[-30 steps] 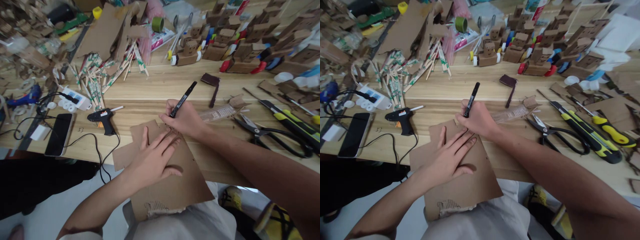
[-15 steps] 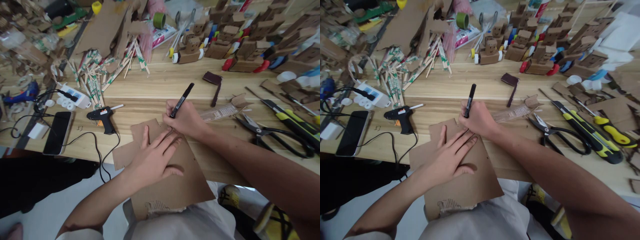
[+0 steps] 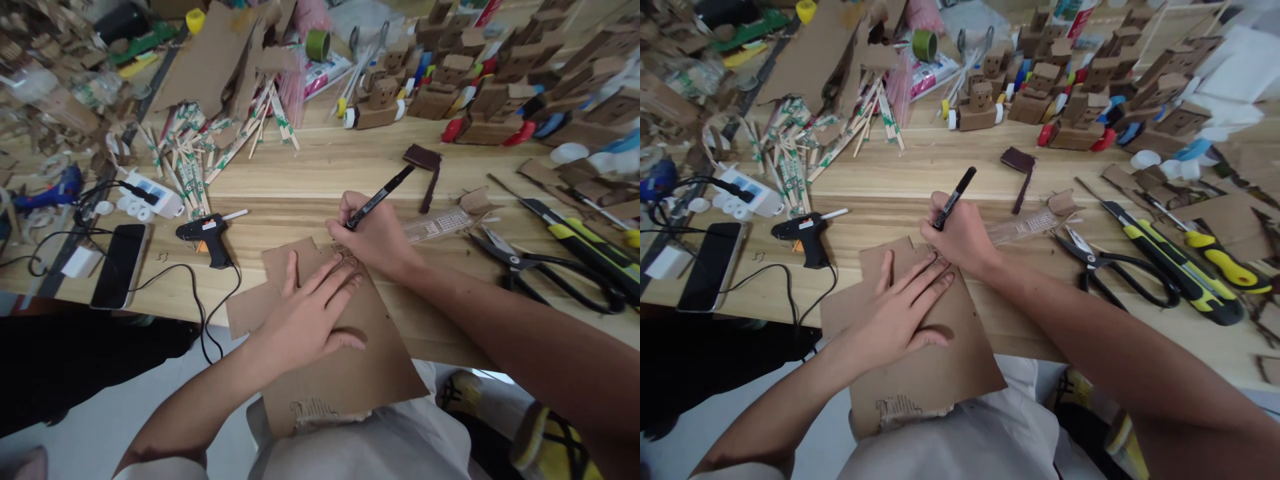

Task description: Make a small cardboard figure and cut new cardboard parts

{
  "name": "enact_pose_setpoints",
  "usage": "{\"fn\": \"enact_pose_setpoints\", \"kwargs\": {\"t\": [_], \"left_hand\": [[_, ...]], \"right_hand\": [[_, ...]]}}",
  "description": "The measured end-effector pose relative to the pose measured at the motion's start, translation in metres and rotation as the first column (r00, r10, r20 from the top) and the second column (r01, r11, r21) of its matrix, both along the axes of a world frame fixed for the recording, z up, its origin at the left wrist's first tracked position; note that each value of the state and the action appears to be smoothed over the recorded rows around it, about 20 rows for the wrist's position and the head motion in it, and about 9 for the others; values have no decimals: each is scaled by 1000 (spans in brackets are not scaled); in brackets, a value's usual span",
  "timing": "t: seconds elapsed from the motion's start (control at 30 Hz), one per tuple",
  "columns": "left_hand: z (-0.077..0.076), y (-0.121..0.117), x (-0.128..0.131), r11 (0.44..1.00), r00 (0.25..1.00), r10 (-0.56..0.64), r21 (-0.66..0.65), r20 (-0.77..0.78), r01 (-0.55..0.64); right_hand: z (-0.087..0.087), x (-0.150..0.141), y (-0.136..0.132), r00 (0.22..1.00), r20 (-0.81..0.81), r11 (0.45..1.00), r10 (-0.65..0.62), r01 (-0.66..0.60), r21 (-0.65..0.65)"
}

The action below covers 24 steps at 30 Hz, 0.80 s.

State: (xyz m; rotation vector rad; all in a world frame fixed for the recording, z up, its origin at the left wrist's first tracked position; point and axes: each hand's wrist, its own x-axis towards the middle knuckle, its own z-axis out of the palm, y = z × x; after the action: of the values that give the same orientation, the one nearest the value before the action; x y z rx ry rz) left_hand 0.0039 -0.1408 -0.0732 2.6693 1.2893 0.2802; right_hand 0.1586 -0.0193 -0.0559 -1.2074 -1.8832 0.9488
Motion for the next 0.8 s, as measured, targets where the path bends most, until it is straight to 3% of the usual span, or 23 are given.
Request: {"fn": "enact_pose_setpoints", "kwargs": {"t": [0.27,0.4,0.47,0.53,0.63,0.73,0.8], "left_hand": [[-1,1,-2,1000,1000,-2,-8,-1,2],[-3,2,-3,1000,1000,1,20,16,-2],[-4,2,-4,1000,1000,1,23,13,-2],[-4,3,-6,1000,1000,-8,15,9,8],[-3,4,-8,1000,1000,-22,-6,19,22],[-4,5,-10,999,999,-20,-28,41,21],[-5,6,-11,999,998,-15,-38,60,18]], "right_hand": [[-5,1,1,975,-221,996,13,-31,-80],[10,9,7,956,-278,988,97,-127,-92],[24,20,11,976,-149,986,162,-167,-22],[40,35,14,978,84,978,191,-197,75],[52,60,9,866,459,955,198,-276,108],[45,79,-5,717,653,933,244,-357,44],[32,87,-13,706,671,932,226,-356,61]]}}
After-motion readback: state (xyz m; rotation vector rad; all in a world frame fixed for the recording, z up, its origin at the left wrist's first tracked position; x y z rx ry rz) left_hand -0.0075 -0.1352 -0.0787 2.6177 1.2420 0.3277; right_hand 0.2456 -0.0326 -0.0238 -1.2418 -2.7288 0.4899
